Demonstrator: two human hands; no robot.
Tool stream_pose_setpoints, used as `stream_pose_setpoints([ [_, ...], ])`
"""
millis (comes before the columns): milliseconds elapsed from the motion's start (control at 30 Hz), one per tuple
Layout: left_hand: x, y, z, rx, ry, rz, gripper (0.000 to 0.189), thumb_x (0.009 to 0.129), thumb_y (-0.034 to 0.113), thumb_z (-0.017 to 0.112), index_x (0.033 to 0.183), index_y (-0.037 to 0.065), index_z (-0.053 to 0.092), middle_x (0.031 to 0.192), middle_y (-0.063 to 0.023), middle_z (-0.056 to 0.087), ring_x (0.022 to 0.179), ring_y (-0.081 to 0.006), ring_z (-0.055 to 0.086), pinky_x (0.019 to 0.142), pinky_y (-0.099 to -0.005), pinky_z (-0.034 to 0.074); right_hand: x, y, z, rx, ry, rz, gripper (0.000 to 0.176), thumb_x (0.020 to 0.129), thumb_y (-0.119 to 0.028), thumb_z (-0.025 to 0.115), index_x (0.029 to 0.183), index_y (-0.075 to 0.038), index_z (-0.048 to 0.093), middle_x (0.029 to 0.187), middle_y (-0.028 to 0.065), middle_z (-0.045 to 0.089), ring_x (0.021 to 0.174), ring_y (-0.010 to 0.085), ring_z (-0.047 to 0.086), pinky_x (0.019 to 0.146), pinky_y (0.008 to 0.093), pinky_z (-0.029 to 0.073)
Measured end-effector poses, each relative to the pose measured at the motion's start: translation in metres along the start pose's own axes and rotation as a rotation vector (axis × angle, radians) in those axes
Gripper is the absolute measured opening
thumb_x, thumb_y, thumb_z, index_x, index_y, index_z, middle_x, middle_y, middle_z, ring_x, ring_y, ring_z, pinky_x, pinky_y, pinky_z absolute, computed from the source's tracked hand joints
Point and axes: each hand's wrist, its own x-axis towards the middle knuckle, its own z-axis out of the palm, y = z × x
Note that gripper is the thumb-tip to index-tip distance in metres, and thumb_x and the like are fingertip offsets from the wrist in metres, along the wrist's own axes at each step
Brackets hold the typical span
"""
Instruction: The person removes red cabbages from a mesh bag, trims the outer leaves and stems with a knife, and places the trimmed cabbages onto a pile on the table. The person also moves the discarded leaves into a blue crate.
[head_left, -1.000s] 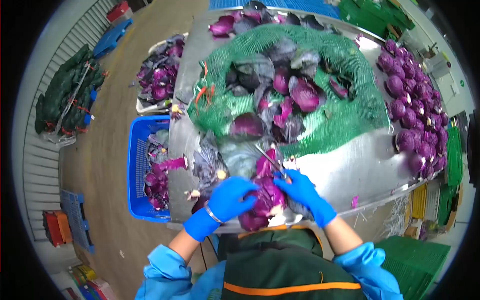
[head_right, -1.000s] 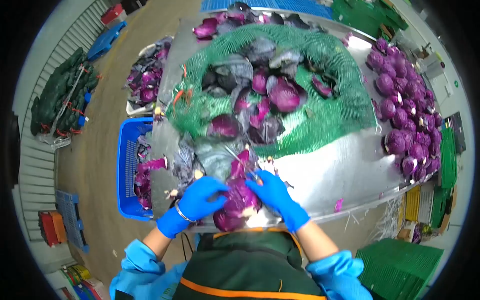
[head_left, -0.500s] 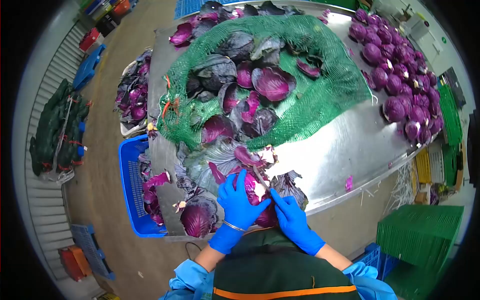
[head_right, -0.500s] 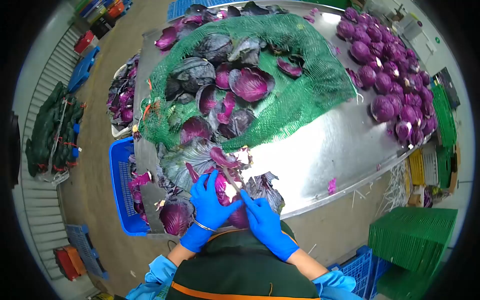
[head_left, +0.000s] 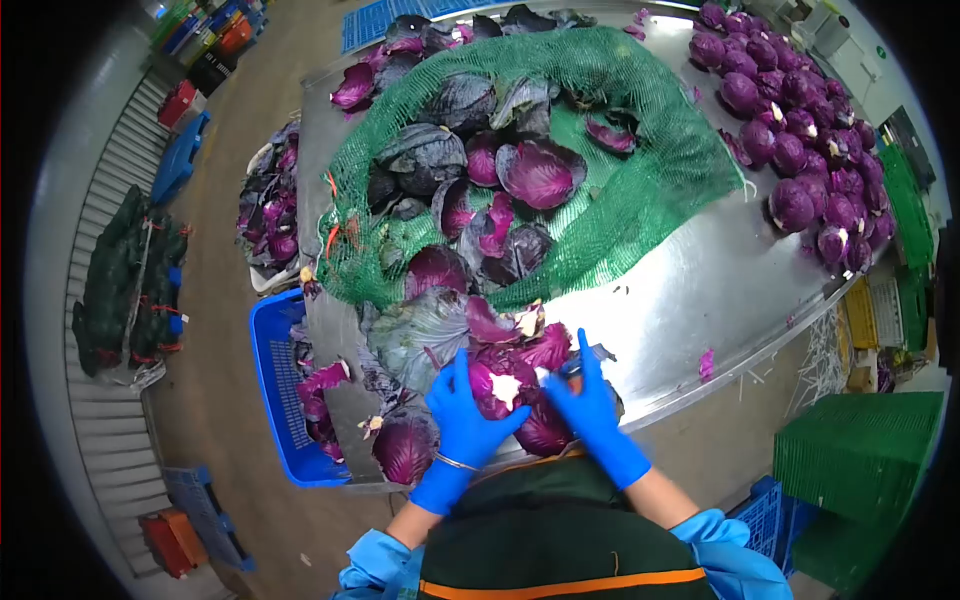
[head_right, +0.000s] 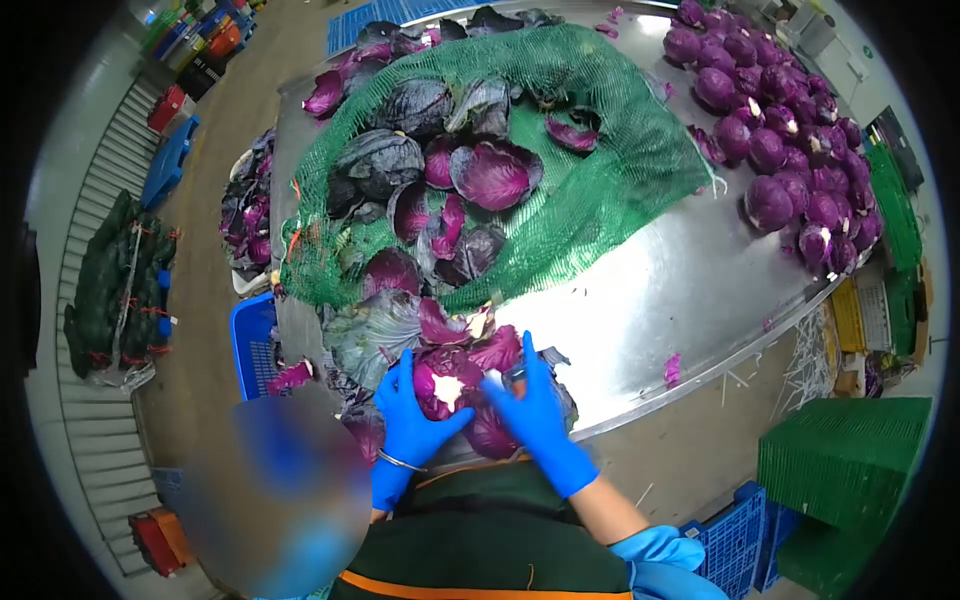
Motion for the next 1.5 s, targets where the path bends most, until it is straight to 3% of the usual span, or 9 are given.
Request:
stream_pose_setpoints([
  [67,0.000,-0.012,0.004,-0.128,0.078,0.006,0.111,0.052,0.044,0.082,0.138,0.003,0.025,0.121,-0.0227,0.035,0.109,-0.0370,0.035,0.093,-0.0478,0.028,0.001,0.018,0.030,-0.136,0.154,-0.157,0.083,0.072,-0.030,0.074,0.138,-0.005,0.030,0.105,0.0133,0.053,0.090,0.0217,0.055,0.080,0.0343,0.044],
  [200,-0.034,-0.039,0.006,-0.375,0.161,-0.106,0.120,0.052,0.034,0.085,0.141,0.001,0.012,0.124,-0.0218,0.031,0.115,-0.0360,0.033,0.098,-0.0470,0.027,0.053,0.018,0.026,-0.024,-0.202,0.313,0.023,0.080,-0.024,0.064,0.092,-0.005,0.064,0.084,0.0072,0.062,0.080,0.0138,0.058,0.073,0.0324,0.047],
  [433,-0.037,-0.048,-0.005,-0.312,0.195,-0.230,0.081,0.060,0.033,0.082,0.126,0.005,0.043,0.107,-0.0116,0.046,0.095,-0.0223,0.044,0.084,-0.0354,0.037,-0.008,-0.030,0.033,0.034,-0.384,0.284,0.069,0.071,-0.033,0.076,0.126,-0.003,0.047,0.122,0.0139,0.049,0.112,0.0208,0.048,0.093,0.0319,0.040],
  [733,0.043,-0.074,-0.036,0.170,-0.092,0.432,0.032,0.082,0.038,0.059,0.084,0.006,0.062,0.055,-0.0127,0.055,0.050,-0.0310,0.055,0.050,-0.0400,0.044,-0.015,-0.018,0.033,0.232,-0.358,0.373,0.064,0.072,-0.021,0.077,0.126,-0.005,0.047,0.123,0.0121,0.050,0.110,0.0196,0.050,0.094,0.0328,0.040],
  [1000,0.091,-0.113,0.001,0.208,-0.111,0.118,0.027,0.085,0.034,0.057,0.081,0.008,0.061,0.070,-0.0180,0.061,0.059,-0.0342,0.060,0.054,-0.0427,0.048,-0.022,-0.031,0.032,0.276,-0.339,0.389,0.063,0.070,-0.021,0.078,0.125,-0.006,0.049,0.121,0.0108,0.052,0.109,0.0186,0.050,0.093,0.0318,0.041],
  [1067,0.073,-0.091,-0.031,-0.197,0.335,-0.019,0.029,0.082,0.033,0.063,0.088,0.005,0.059,0.073,-0.0187,0.061,0.062,-0.0335,0.060,0.058,-0.0421,0.048,-0.021,-0.031,0.029,0.277,-0.385,0.434,0.061,0.071,-0.021,0.077,0.123,-0.007,0.050,0.121,0.0105,0.052,0.108,0.0182,0.051,0.093,0.0320,0.041],
  [1133,0.024,-0.049,-0.075,-0.460,-0.025,-0.349,0.039,0.074,0.033,0.072,0.093,0.002,0.056,0.079,-0.0131,0.059,0.071,-0.0277,0.057,0.066,-0.0399,0.046,-0.028,-0.021,0.032,0.223,-0.354,0.412,0.052,0.074,-0.019,0.075,0.120,-0.006,0.053,0.119,0.0102,0.054,0.106,0.0172,0.052,0.092,0.0318,0.042],
  [1200,-0.019,-0.049,-0.042,-0.159,0.088,0.069,0.055,0.067,0.037,0.077,0.101,0.001,0.052,0.090,-0.0148,0.054,0.084,-0.0295,0.053,0.077,-0.0404,0.043,-0.028,-0.022,0.030,0.115,-0.425,0.259,0.050,0.077,-0.018,0.071,0.121,-0.006,0.052,0.116,0.0101,0.055,0.104,0.0166,0.053,0.091,0.0310,0.042],
  [1500,-0.003,-0.058,-0.026,-0.174,-0.073,-0.160,0.080,0.059,0.052,0.077,0.113,-0.001,0.051,0.114,-0.0227,0.052,0.107,-0.0364,0.048,0.092,-0.0436,0.038,-0.048,-0.013,-0.022,-0.402,-0.450,-0.238,0.039,0.085,-0.027,0.059,0.124,-0.027,0.053,0.071,0.0073,0.056,0.062,0.0220,0.059,0.055,0.0318,0.047],
])
